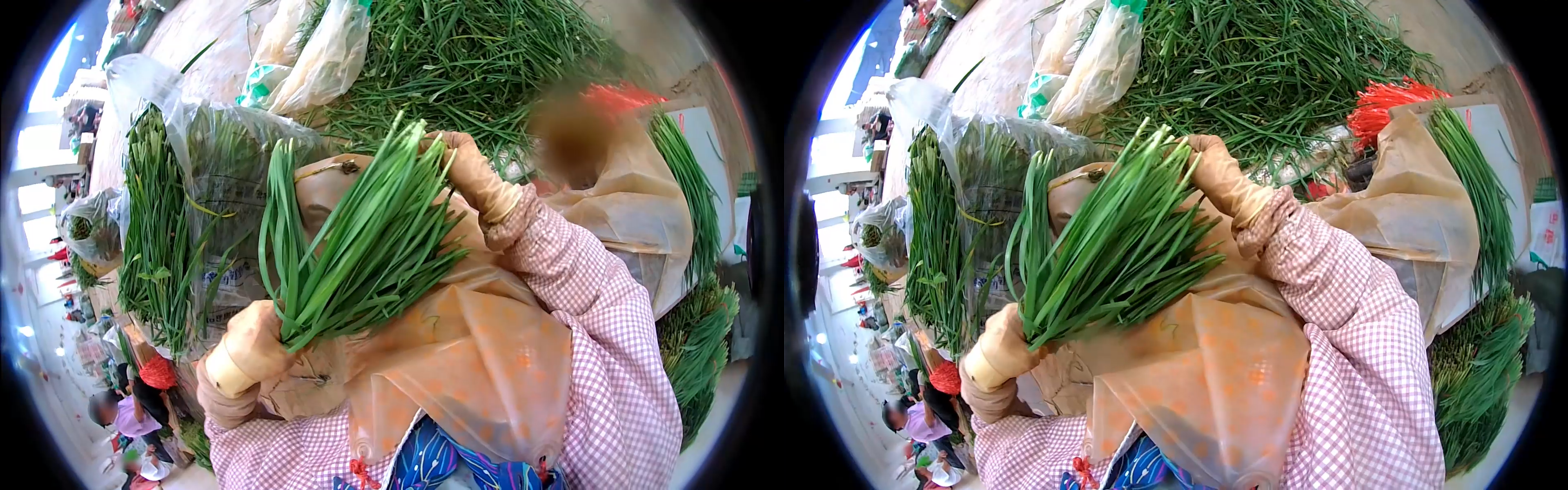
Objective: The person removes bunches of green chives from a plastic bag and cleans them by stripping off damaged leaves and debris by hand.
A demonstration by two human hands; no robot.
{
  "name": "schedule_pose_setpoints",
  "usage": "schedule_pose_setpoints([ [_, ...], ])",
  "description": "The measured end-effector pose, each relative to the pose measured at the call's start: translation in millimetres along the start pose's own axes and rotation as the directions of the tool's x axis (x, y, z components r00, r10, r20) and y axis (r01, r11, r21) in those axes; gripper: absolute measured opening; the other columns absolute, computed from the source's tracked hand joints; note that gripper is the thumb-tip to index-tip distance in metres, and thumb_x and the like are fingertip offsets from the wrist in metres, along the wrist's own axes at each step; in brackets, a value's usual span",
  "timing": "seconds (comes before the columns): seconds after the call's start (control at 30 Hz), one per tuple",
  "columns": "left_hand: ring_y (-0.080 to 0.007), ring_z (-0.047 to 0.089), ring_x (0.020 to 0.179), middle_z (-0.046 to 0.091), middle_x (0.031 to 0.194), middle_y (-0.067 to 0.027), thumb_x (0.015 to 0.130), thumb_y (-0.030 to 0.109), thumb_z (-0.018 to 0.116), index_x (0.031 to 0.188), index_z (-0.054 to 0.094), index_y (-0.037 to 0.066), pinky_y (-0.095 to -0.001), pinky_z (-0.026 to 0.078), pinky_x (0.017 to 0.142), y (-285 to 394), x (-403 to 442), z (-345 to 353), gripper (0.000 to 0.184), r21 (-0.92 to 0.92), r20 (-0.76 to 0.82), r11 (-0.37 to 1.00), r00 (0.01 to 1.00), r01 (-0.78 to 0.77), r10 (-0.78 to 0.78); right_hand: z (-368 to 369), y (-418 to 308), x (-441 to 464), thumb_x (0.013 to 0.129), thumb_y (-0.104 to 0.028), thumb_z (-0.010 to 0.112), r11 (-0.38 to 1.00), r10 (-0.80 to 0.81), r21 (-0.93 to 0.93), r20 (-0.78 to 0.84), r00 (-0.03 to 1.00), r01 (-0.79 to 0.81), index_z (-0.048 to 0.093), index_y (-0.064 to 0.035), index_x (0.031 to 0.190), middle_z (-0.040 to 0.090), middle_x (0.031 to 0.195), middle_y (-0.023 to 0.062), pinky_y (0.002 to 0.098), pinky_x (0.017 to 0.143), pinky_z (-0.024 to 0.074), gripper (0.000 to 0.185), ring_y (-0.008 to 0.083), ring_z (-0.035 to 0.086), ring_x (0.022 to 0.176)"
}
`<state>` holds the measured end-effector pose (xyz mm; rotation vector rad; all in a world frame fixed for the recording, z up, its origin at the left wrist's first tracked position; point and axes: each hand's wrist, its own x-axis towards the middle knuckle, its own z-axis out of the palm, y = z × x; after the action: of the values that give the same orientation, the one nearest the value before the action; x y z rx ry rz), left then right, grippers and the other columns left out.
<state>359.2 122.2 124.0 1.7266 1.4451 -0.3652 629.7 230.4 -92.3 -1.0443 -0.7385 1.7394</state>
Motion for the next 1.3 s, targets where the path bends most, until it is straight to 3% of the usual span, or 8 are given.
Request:
schedule_pose_setpoints([
  [0.3,-0.0165,0.067,0.076,0.071,0.087,-0.0111,0.073,0.002,0.071,0.103,0.068,0.008,-0.0283,0.052,0.070,62,11,-58,0.030,0.291,-0.018,0.940,0.981,-0.178,0.191,-99,6,14,0.097,-0.016,0.042,0.935,0.333,0.279,-0.466,0.820,-0.221,0.055,-0.0032,0.104,0.031,0.053,-0.0078,0.0265,0.032,0.0181,0.019,0.0063,0.020,0.038],
  [0.4,-0.0143,0.067,0.082,0.072,0.093,-0.0091,0.070,-0.001,0.071,0.126,0.058,0.009,-0.0283,0.053,0.076,97,27,-82,0.059,0.526,0.009,0.838,0.986,-0.147,0.167,-62,23,-4,0.095,-0.019,0.050,0.862,0.505,0.016,-0.111,0.856,-0.506,0.056,-0.0052,0.113,0.065,0.086,0.0067,0.0290,0.057,0.0517,0.023,0.0169,0.062,0.068],
  [0.57,-0.0129,0.066,0.092,0.069,0.105,-0.0103,0.080,0.000,0.065,0.135,0.049,0.010,-0.0249,0.052,0.081,128,25,-100,0.059,0.598,-0.070,0.754,0.919,-0.273,0.389,-44,25,8,0.095,-0.022,0.054,0.698,0.078,0.650,0.350,0.934,-0.301,0.058,-0.0045,0.111,0.066,0.105,0.0109,0.0391,0.082,0.0553,0.024,0.0230,0.065,0.087],
  [0.73,-0.0235,0.064,0.058,0.059,0.079,-0.0099,0.081,0.007,0.058,0.146,0.027,0.031,-0.0374,0.050,0.042,80,7,-48,0.076,0.920,-0.145,0.391,0.952,0.029,0.271,-78,-2,21,0.096,-0.018,0.048,0.881,0.350,0.415,-0.242,0.905,-0.229,0.058,-0.0066,0.097,0.047,0.058,-0.0020,0.0267,0.035,0.0203,0.015,0.0083,0.030,0.039],
  [0.83,-0.0258,0.065,0.058,0.059,0.082,-0.0121,0.084,0.005,0.050,0.144,0.030,0.034,-0.0402,0.052,0.044,12,2,6,0.070,0.833,-0.135,0.552,0.959,-0.027,0.250,-98,22,37,0.094,-0.016,0.050,0.946,0.299,-0.002,-0.379,0.876,-0.324,0.059,-0.0085,0.095,0.055,0.060,0.0002,0.0275,0.034,0.0287,0.012,0.0095,0.038,0.039],
  [1.03,-0.0217,0.062,0.060,0.057,0.083,-0.0093,0.079,0.010,0.055,0.136,0.045,0.035,-0.0370,0.051,0.047,-3,-11,46,0.063,0.790,-0.095,0.605,0.956,-0.098,0.278,12,-61,32,0.089,-0.020,0.062,0.906,-0.132,-0.385,0.134,0.982,0.174,0.057,-0.0065,0.115,0.061,0.079,0.0026,0.0247,0.060,0.0461,0.030,0.0108,0.055,0.064],
  [1.2,-0.0205,0.058,0.058,0.051,0.083,-0.0083,0.080,0.011,0.055,0.135,0.048,0.034,-0.0355,0.050,0.049,-21,-5,48,0.060,0.752,-0.164,0.632,0.875,-0.188,0.456,81,-73,21,0.081,-0.033,0.070,0.374,0.018,-0.759,0.580,0.814,0.533,0.056,-0.0070,0.121,0.067,0.098,0.0106,0.0308,0.084,0.0505,0.050,0.0181,0.064,0.092],
  [1.3,-0.0217,0.057,0.055,0.051,0.077,-0.0077,0.079,0.010,0.054,0.136,0.047,0.032,-0.0360,0.050,0.047,-25,-4,46,0.062,0.729,-0.169,0.667,0.905,-0.152,0.390,66,-57,32,0.088,-0.017,0.063,0.708,0.109,-0.668,0.426,0.898,0.231,0.065,-0.0065,0.098,0.064,0.078,0.0032,0.0294,0.066,0.0493,0.015,0.0124,0.059,0.077],
])
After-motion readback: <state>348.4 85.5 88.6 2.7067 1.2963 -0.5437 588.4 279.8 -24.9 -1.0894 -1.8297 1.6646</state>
